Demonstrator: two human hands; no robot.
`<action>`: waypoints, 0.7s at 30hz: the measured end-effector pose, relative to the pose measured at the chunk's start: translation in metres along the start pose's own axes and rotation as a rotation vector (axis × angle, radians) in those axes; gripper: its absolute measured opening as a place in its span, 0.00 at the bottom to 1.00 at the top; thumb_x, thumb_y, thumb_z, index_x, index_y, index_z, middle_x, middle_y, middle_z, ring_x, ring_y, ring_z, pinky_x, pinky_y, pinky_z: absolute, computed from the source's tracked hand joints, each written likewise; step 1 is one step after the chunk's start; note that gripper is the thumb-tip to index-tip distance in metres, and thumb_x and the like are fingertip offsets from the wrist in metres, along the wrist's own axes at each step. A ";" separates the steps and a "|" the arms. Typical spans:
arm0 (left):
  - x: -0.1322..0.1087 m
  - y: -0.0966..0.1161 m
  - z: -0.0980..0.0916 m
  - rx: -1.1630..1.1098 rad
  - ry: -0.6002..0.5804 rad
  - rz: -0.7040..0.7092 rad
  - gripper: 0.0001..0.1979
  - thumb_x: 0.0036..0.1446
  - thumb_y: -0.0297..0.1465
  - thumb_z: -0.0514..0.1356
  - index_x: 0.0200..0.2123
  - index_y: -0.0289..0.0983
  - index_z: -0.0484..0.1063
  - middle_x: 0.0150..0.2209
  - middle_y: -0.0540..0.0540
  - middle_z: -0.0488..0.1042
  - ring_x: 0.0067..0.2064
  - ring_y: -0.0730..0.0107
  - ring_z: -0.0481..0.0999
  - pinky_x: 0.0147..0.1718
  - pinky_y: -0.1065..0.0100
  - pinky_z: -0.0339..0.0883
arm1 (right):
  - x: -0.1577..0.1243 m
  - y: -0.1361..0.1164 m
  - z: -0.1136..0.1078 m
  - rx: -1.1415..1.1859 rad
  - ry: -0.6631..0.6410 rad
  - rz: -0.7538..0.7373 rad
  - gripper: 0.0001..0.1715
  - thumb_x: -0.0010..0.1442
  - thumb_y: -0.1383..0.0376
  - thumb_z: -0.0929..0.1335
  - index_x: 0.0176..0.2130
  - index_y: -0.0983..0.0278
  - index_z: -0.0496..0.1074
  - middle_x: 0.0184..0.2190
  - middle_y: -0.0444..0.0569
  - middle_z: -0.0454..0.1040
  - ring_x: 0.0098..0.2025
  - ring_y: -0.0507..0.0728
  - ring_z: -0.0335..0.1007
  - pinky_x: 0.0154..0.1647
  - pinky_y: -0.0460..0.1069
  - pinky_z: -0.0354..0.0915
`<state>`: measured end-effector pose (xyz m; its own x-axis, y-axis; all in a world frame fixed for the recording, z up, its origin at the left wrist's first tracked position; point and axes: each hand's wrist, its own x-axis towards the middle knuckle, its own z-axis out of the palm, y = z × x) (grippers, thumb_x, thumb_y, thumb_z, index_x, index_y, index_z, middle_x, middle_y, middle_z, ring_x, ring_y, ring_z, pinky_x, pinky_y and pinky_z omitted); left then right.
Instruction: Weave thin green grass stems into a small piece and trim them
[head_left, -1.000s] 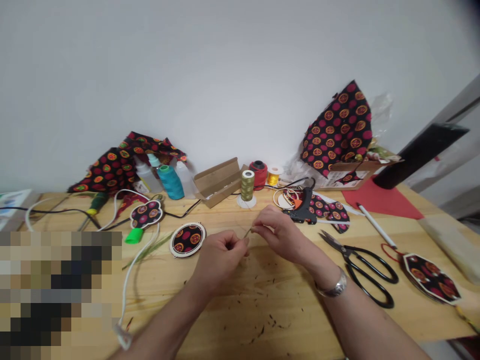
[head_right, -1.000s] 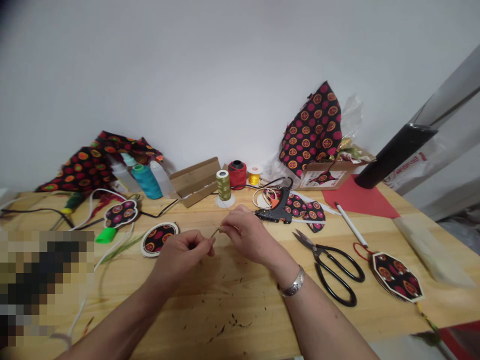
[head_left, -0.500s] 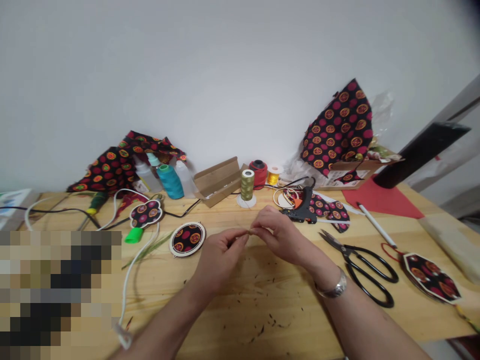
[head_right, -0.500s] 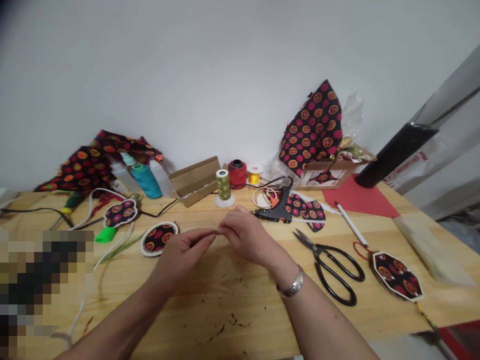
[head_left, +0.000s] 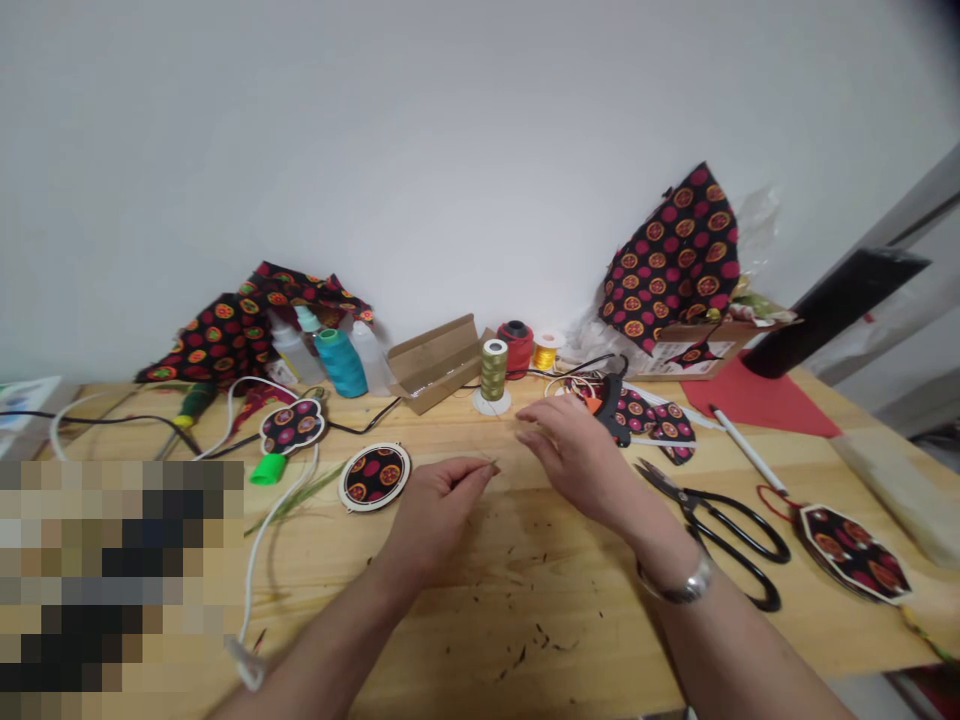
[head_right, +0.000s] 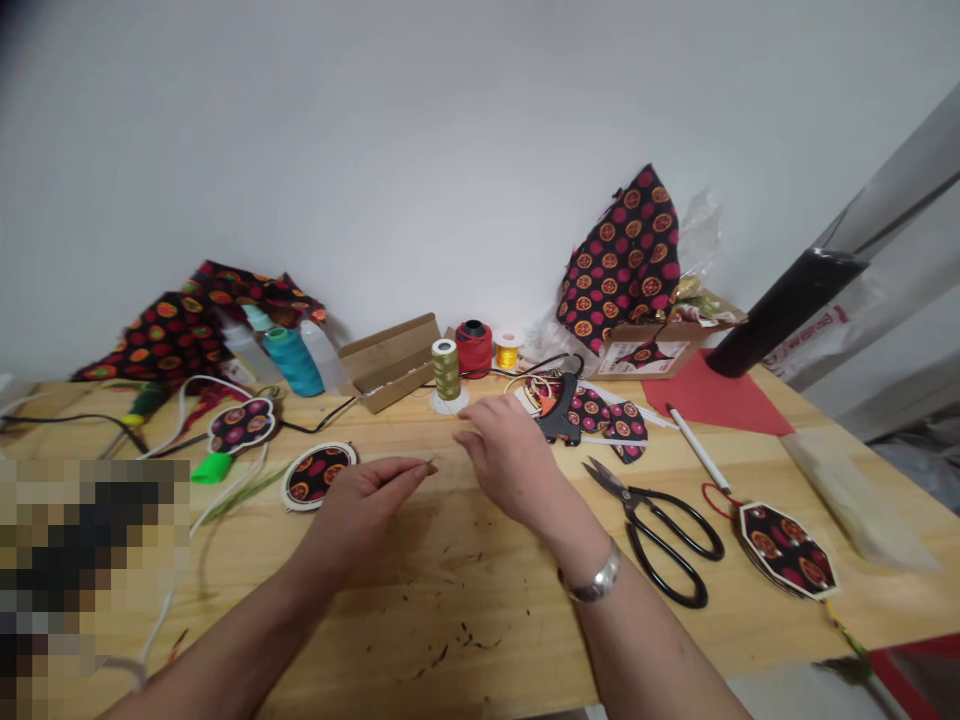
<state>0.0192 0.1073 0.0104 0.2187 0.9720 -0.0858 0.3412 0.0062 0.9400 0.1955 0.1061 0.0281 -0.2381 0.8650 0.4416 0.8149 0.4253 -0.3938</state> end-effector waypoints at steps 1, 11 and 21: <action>0.000 0.001 0.000 -0.014 0.003 -0.021 0.11 0.50 0.36 0.60 0.30 0.38 0.80 0.30 0.50 0.80 0.34 0.63 0.74 0.33 0.69 0.62 | -0.002 -0.002 -0.008 -0.101 -0.020 0.034 0.08 0.60 0.69 0.63 0.38 0.66 0.71 0.36 0.53 0.73 0.41 0.59 0.64 0.43 0.53 0.61; -0.001 0.002 0.001 -0.160 0.014 -0.162 0.13 0.46 0.39 0.61 0.29 0.35 0.79 0.11 0.58 0.57 0.16 0.77 0.52 0.18 0.71 0.45 | -0.132 0.059 -0.057 -0.742 -0.270 0.391 0.12 0.55 0.70 0.63 0.39 0.70 0.72 0.36 0.61 0.75 0.39 0.66 0.70 0.40 0.56 0.65; -0.001 -0.003 0.002 -0.237 -0.001 -0.169 0.13 0.47 0.39 0.62 0.29 0.35 0.78 0.11 0.59 0.55 0.15 0.78 0.49 0.18 0.72 0.44 | -0.156 0.074 -0.054 -0.712 -0.320 0.534 0.20 0.53 0.74 0.61 0.46 0.75 0.71 0.40 0.63 0.73 0.43 0.66 0.70 0.44 0.56 0.67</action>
<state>0.0197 0.1063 0.0069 0.1780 0.9524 -0.2476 0.1499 0.2225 0.9634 0.3219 -0.0113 -0.0260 0.2124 0.9753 0.0615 0.9639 -0.2194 0.1509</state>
